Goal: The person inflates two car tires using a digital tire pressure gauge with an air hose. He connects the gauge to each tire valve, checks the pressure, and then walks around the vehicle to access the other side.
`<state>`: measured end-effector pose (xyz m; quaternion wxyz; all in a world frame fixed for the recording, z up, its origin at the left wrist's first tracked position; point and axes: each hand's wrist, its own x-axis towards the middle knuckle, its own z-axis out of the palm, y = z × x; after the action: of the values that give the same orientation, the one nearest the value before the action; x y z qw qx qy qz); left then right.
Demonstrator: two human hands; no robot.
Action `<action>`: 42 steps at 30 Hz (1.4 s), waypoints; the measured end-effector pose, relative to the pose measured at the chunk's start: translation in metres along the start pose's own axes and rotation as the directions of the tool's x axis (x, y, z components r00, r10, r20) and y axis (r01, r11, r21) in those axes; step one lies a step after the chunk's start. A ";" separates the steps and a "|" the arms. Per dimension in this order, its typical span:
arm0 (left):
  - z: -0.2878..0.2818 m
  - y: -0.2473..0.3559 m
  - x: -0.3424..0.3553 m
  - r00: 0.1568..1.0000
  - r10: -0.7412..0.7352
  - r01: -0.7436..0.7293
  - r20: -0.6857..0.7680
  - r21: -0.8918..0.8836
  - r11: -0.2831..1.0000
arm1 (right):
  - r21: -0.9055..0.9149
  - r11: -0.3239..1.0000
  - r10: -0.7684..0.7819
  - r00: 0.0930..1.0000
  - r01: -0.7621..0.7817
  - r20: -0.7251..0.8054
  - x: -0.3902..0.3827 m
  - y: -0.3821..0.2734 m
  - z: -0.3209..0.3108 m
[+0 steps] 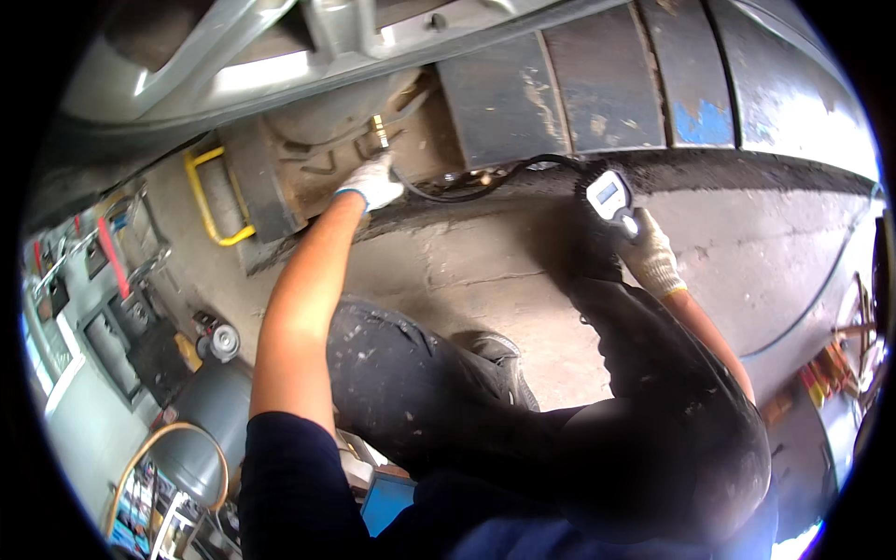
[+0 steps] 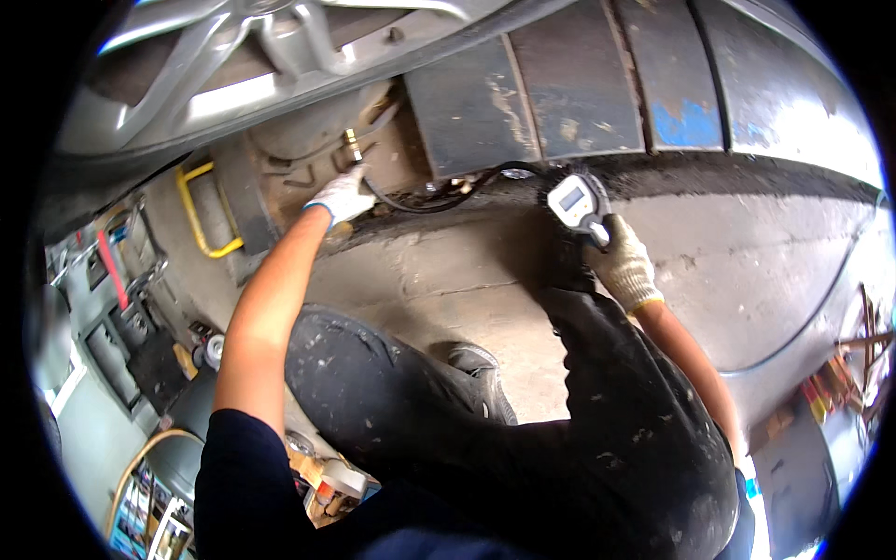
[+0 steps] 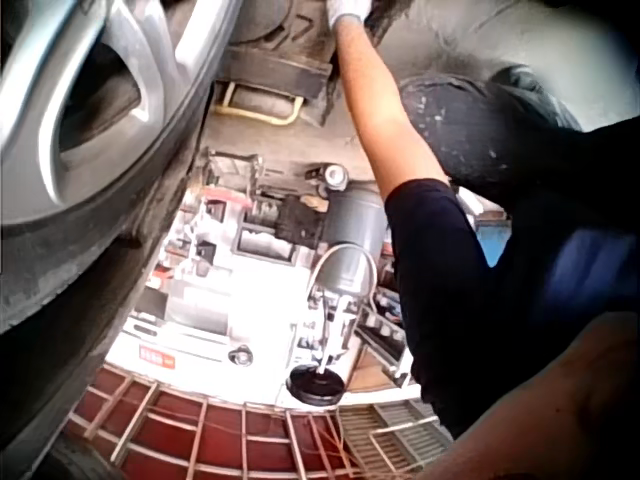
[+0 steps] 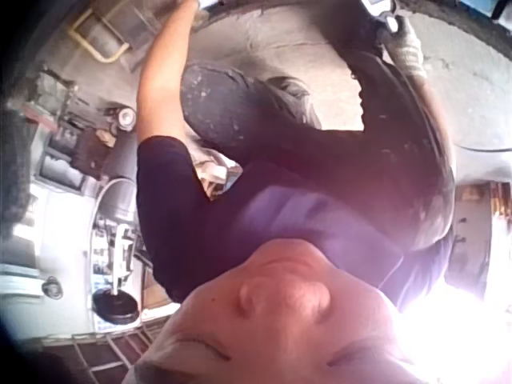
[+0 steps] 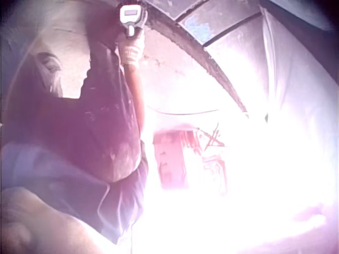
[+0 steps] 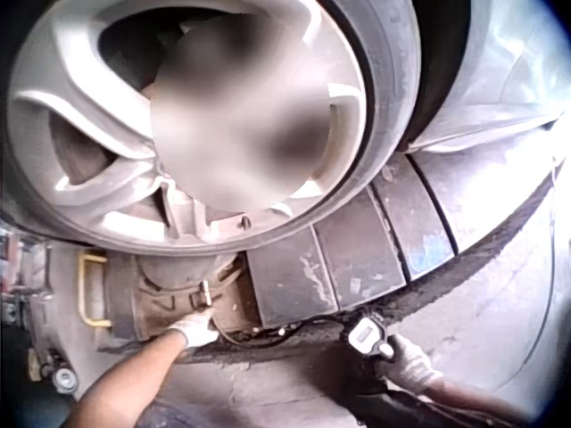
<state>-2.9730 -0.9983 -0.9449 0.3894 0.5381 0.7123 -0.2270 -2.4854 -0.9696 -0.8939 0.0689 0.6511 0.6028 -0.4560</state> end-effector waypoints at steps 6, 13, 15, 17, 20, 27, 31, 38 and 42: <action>0.011 -0.002 0.008 0.998 -0.040 0.045 -0.056 0.093 0.995 | -0.020 0.995 -0.096 0.995 0.097 0.038 0.004 0.017 0.006; -0.035 0.024 -0.063 0.976 -0.071 0.036 -0.204 -0.169 0.985 | -0.163 0.926 -0.326 0.939 0.340 0.108 -0.049 -0.050 -0.122; -0.049 0.026 -0.112 0.973 -0.073 0.021 -0.219 -0.232 0.972 | -0.114 0.920 -0.368 0.927 0.374 0.073 -0.066 -0.072 -0.168; -0.072 0.038 -0.166 0.983 -0.101 0.084 -0.153 -0.117 0.990 | -0.107 0.944 -0.311 0.950 0.311 0.020 -0.098 -0.103 -0.217; -0.113 0.071 -0.274 0.915 0.084 -0.097 -0.394 -0.012 0.995 | -0.067 0.971 -0.232 0.972 0.229 -0.040 -0.169 -0.137 -0.283; -0.211 0.152 -0.597 0.994 -0.021 -0.060 -0.108 -0.692 0.719 | -0.009 0.951 -0.310 0.950 0.310 -0.045 -0.423 -0.181 -0.370; -0.238 0.207 -0.694 0.993 0.050 -0.117 -0.106 -0.928 0.354 | 0.007 0.943 -0.333 0.943 0.333 -0.005 -0.561 -0.189 -0.431; -0.309 0.446 -0.833 0.857 0.497 -0.283 0.139 -0.678 0.679 | -0.060 0.942 -0.336 0.928 0.331 -0.160 -0.704 -0.134 -0.519; -0.307 0.594 -0.813 0.735 0.671 -0.643 0.101 -0.210 0.736 | 0.025 0.979 -0.168 0.877 0.200 -0.450 -0.742 -0.075 -0.576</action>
<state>-2.4121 -1.0610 -0.0566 0.5459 0.7006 0.4555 -0.0609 -2.1491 -1.1167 -0.0261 -0.1374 0.6799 0.6451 -0.3205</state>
